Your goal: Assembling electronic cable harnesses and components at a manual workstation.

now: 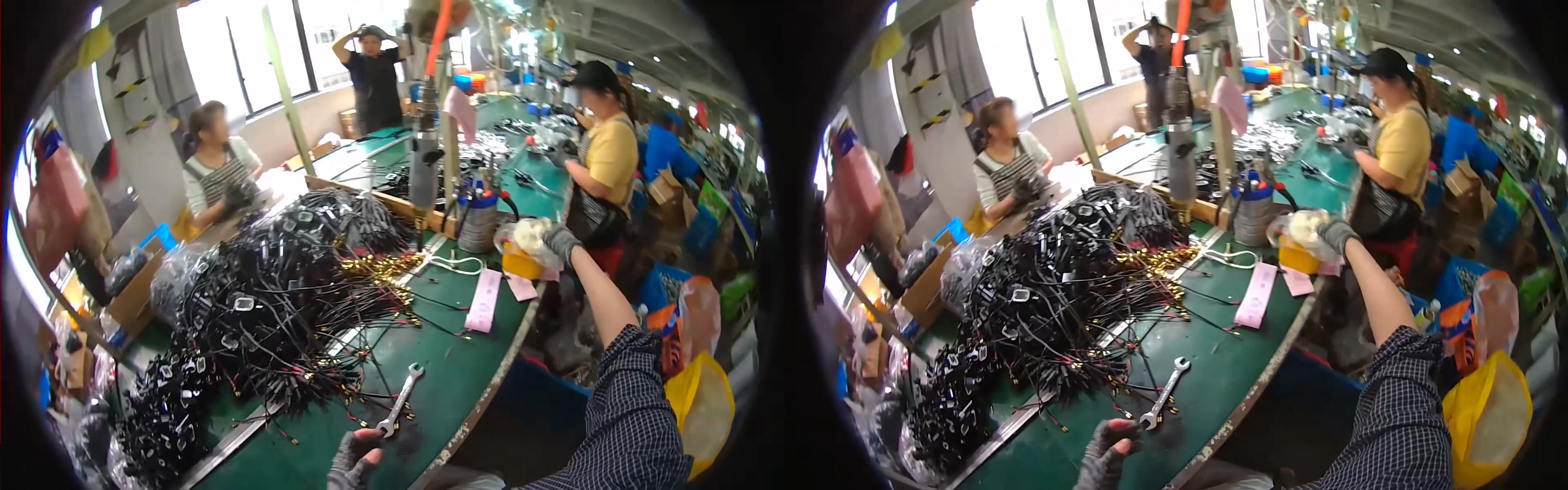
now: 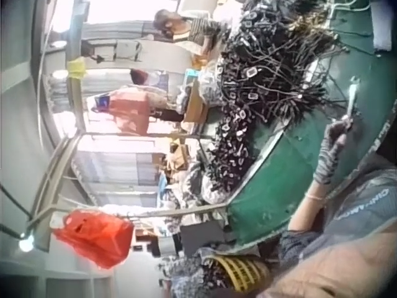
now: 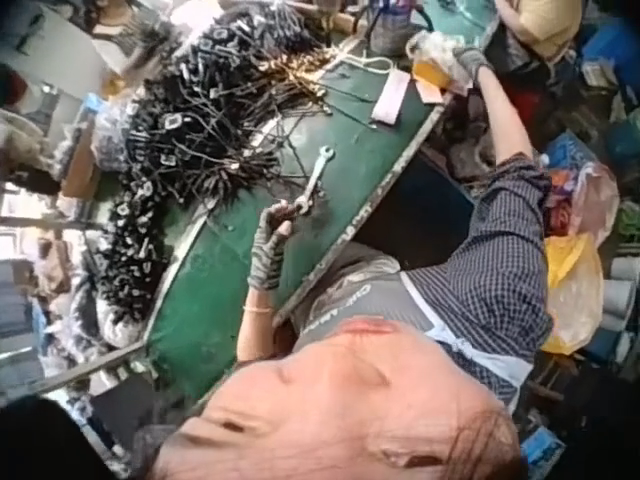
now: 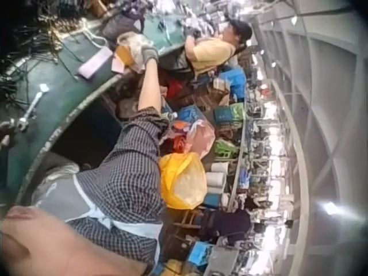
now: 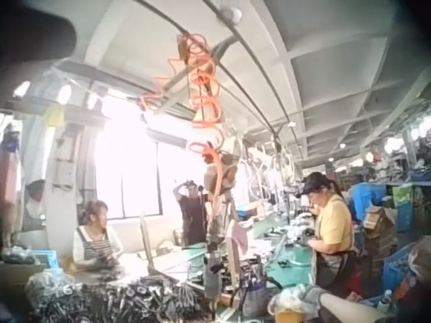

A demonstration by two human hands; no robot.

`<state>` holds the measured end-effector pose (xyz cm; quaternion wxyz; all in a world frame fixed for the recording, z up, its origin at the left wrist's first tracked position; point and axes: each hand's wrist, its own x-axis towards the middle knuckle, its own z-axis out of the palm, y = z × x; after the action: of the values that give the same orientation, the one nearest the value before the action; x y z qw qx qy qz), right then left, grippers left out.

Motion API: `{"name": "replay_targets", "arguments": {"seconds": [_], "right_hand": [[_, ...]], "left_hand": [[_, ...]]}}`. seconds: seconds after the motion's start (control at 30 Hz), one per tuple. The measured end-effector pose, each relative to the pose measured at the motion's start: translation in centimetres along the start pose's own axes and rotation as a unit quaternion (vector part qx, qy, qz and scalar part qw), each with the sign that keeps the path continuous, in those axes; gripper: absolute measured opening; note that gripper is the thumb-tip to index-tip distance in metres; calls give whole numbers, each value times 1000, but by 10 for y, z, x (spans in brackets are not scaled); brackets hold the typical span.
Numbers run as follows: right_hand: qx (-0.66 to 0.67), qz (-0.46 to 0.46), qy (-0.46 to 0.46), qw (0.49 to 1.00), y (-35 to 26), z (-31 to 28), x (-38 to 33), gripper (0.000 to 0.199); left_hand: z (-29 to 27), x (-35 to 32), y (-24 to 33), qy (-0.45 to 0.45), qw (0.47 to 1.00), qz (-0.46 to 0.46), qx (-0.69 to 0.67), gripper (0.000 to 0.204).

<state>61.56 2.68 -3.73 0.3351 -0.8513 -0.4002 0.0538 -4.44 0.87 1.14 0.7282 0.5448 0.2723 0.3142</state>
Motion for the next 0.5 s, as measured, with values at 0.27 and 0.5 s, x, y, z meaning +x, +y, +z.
{"name": "replay_targets", "arguments": {"seconds": [0.27, 0.5], "right_hand": [[-148, 109, 80, 980, -11, -7, 5, 38], [-87, 29, 134, 987, -2, -42, -3, 48]], "left_hand": [[31, -36, 165, -146, 936, 320, 2, 42], [35, -53, 199, -292, 929, 216, -69, 38]]}}
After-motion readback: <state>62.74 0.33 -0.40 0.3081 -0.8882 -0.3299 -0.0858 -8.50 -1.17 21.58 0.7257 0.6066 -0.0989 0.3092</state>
